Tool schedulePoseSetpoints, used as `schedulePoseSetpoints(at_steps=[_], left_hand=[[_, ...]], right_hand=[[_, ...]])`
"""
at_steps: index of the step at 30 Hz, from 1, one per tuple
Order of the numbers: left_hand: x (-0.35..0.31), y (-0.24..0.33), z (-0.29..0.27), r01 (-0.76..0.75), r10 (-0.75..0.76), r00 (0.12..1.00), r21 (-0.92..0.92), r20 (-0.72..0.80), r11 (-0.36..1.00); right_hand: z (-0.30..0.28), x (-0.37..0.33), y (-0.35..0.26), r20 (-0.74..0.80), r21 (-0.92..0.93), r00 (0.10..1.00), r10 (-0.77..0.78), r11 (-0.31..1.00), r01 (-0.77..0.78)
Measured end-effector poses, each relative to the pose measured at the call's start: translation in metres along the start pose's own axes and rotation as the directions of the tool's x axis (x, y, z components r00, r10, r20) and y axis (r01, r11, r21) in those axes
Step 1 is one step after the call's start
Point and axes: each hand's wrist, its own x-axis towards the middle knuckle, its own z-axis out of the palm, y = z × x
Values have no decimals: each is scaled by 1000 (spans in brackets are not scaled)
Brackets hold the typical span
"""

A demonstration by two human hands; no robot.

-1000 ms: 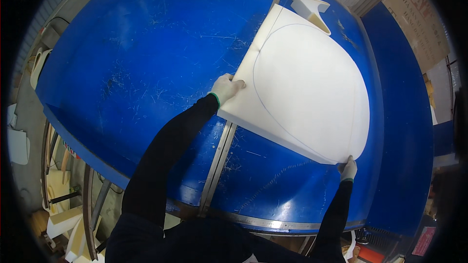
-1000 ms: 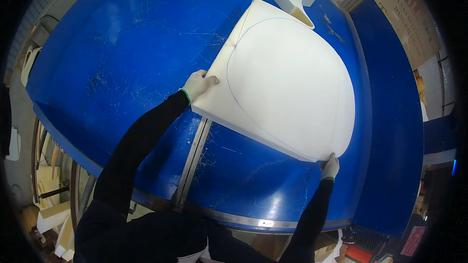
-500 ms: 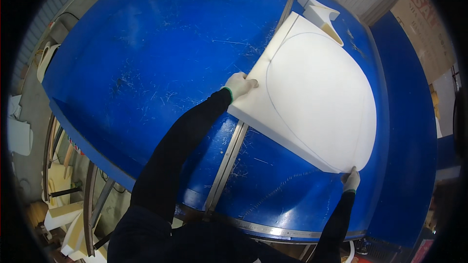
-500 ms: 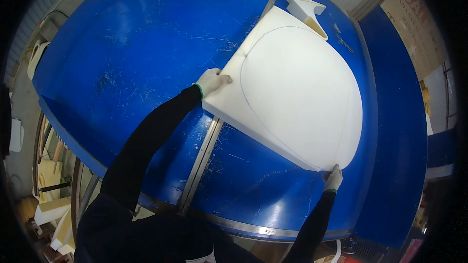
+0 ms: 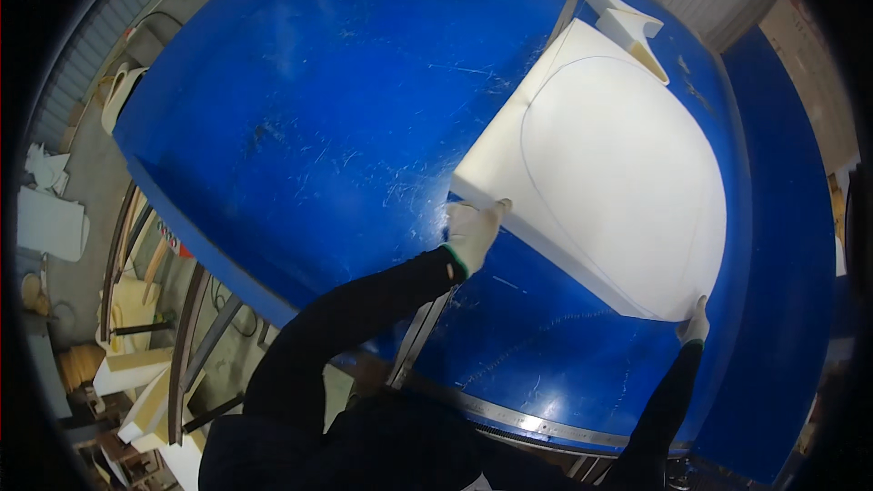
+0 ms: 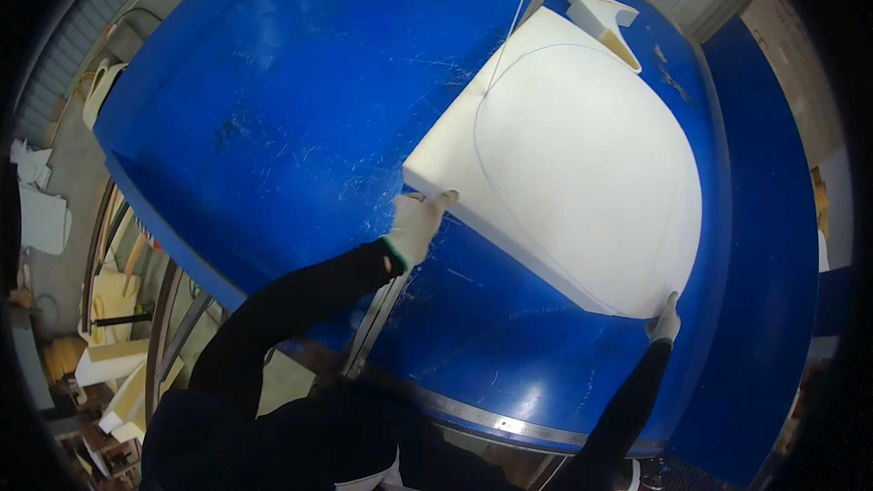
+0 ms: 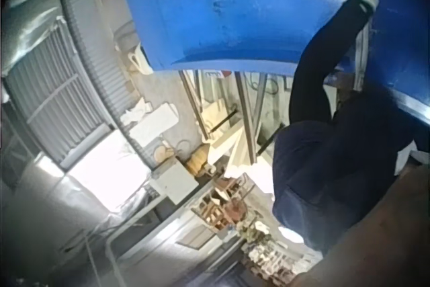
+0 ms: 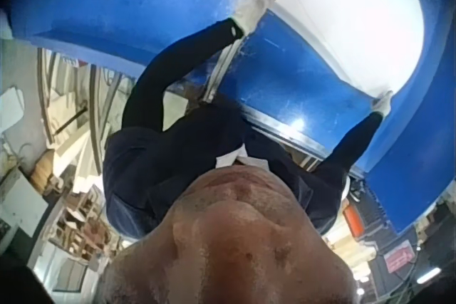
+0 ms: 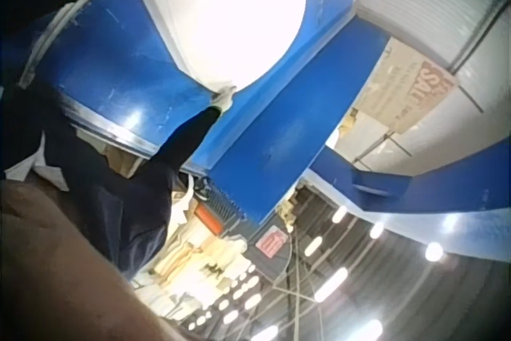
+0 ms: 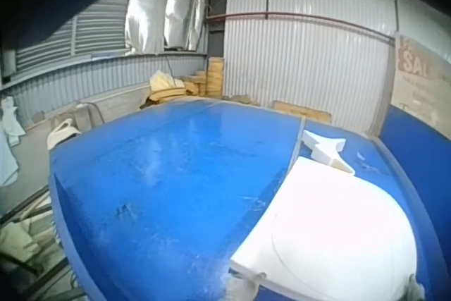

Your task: The person uses a vertical band saw to cut a circular shape from a rectangular block of white foam. They guide the foam along a pre-drawn line, remove the offcuts, and discard them into a cardboard box. The process is repeated with a second foam block.

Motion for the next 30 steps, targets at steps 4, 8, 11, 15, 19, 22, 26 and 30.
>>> schedulePoseSetpoints(at_steps=[4,8,11,15,19,22,26,30], left_hand=[[7,-11,26,256,-240,967,-301,90,919],[23,-27,33,118,-125,992,-241,-14,963],[30,-26,29,133,-125,991,-237,47,962],[24,-13,32,175,-171,985,-231,35,957],[30,-9,28,181,-178,984,-210,32,961],[36,-6,25,174,-164,984,-222,63,959],[31,6,25,164,-156,986,-245,51,956],[36,10,25,153,-147,988,-236,42,960]], right_hand=[[-15,29,5,-76,-169,997,22,985,-34],[-10,31,2,-49,-268,999,5,963,-18],[-15,29,0,-61,-248,998,8,969,-23],[-24,29,-1,-42,-320,999,11,947,-24],[-22,25,2,-21,-275,1000,-5,961,-1],[-17,20,3,-2,-289,1000,-5,957,4],[-22,18,6,-29,-325,1000,2,945,-11],[-27,15,10,-17,-312,1000,-21,950,15]])
